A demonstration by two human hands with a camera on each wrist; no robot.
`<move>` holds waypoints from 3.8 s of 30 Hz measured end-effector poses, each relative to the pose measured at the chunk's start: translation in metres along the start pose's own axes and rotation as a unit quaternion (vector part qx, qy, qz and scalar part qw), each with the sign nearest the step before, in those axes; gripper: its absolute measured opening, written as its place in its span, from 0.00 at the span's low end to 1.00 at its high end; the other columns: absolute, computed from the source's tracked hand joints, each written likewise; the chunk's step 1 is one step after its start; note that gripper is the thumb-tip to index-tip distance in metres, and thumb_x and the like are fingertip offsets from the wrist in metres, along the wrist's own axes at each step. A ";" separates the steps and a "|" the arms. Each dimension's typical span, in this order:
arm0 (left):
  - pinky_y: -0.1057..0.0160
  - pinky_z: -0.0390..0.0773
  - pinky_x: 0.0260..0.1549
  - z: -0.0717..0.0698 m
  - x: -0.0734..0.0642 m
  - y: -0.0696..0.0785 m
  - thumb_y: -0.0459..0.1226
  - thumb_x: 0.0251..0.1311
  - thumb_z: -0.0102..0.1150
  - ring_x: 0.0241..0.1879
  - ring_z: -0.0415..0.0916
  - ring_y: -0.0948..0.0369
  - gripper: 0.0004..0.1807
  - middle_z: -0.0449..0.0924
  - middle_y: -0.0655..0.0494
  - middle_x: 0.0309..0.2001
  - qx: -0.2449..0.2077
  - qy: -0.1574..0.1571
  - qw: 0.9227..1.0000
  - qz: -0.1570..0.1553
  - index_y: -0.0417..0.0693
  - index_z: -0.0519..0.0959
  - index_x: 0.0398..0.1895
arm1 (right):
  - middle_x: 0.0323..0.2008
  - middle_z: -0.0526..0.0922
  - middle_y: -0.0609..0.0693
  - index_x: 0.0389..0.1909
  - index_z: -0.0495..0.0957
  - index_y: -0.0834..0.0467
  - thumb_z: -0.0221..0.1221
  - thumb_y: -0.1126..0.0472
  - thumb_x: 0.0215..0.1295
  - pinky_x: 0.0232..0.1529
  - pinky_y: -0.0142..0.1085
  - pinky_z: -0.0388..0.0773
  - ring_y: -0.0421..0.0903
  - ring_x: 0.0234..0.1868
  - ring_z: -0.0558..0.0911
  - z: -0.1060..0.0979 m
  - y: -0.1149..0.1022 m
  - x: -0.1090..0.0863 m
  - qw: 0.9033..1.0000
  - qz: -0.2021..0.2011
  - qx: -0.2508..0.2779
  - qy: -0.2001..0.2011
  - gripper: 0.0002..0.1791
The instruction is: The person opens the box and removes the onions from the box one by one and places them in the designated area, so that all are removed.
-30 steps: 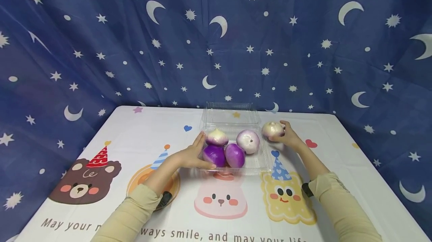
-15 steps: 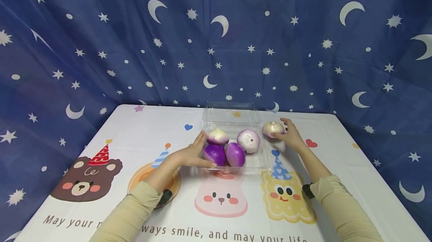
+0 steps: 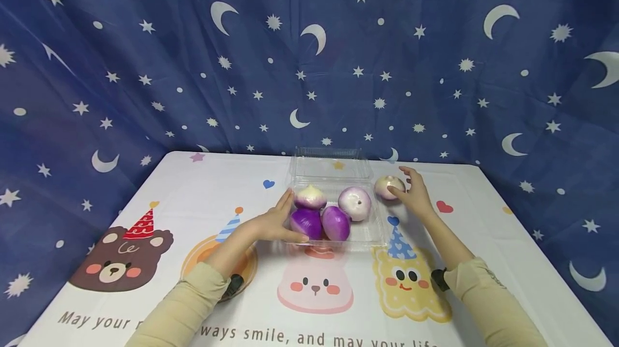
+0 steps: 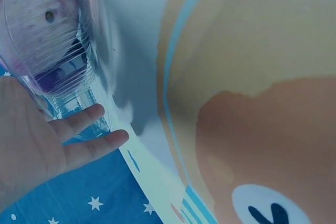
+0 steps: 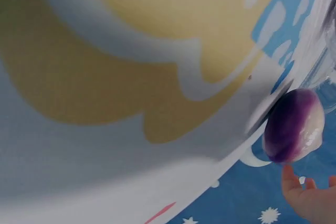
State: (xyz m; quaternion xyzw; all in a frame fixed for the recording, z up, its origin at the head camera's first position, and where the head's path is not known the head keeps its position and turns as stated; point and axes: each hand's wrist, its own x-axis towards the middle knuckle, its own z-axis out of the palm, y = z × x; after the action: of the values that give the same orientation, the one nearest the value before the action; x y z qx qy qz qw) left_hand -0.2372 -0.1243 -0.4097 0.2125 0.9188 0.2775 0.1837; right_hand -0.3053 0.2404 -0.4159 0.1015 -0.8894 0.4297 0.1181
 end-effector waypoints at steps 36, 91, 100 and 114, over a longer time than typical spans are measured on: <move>0.43 0.61 0.65 0.006 -0.007 -0.002 0.64 0.51 0.58 0.72 0.47 0.40 0.61 0.29 0.42 0.76 0.084 0.076 0.993 0.045 0.38 0.39 0.74 | 0.59 0.70 0.66 0.59 0.66 0.69 0.62 0.64 0.60 0.52 0.52 0.77 0.63 0.56 0.74 0.030 -0.064 -0.049 0.991 -0.062 0.060 -0.103 0.28; 0.44 0.62 0.65 0.007 -0.009 -0.002 0.64 0.50 0.59 0.72 0.47 0.41 0.62 0.28 0.43 0.75 0.087 0.068 0.993 0.039 0.38 0.38 0.74 | 0.51 0.76 0.68 0.64 0.60 0.67 0.64 0.55 0.59 0.47 0.43 0.81 0.61 0.51 0.78 0.060 -0.080 -0.063 0.959 -0.027 0.024 -0.281 0.38; 0.44 0.62 0.65 0.007 -0.009 -0.002 0.65 0.50 0.58 0.72 0.47 0.41 0.62 0.27 0.44 0.76 0.085 0.063 0.994 0.036 0.40 0.38 0.74 | 0.50 0.75 0.69 0.61 0.64 0.67 0.65 0.62 0.56 0.46 0.42 0.81 0.58 0.45 0.81 0.063 -0.079 -0.061 0.963 -0.037 0.024 -0.265 0.34; 0.43 0.62 0.64 0.008 -0.006 -0.003 0.64 0.50 0.58 0.72 0.46 0.41 0.62 0.27 0.45 0.76 0.080 0.063 0.994 0.034 0.40 0.38 0.74 | 0.49 0.74 0.69 0.62 0.64 0.63 0.65 0.63 0.55 0.50 0.46 0.80 0.59 0.47 0.80 0.046 -0.084 -0.057 0.955 -0.013 0.063 -0.290 0.33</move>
State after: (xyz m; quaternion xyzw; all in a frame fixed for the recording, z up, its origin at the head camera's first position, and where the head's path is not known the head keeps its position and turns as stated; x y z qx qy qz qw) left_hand -0.2297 -0.1263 -0.4164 0.2396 0.9399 0.2225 0.0979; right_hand -0.2331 0.1576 -0.3980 0.2404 -0.8550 0.4357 -0.1458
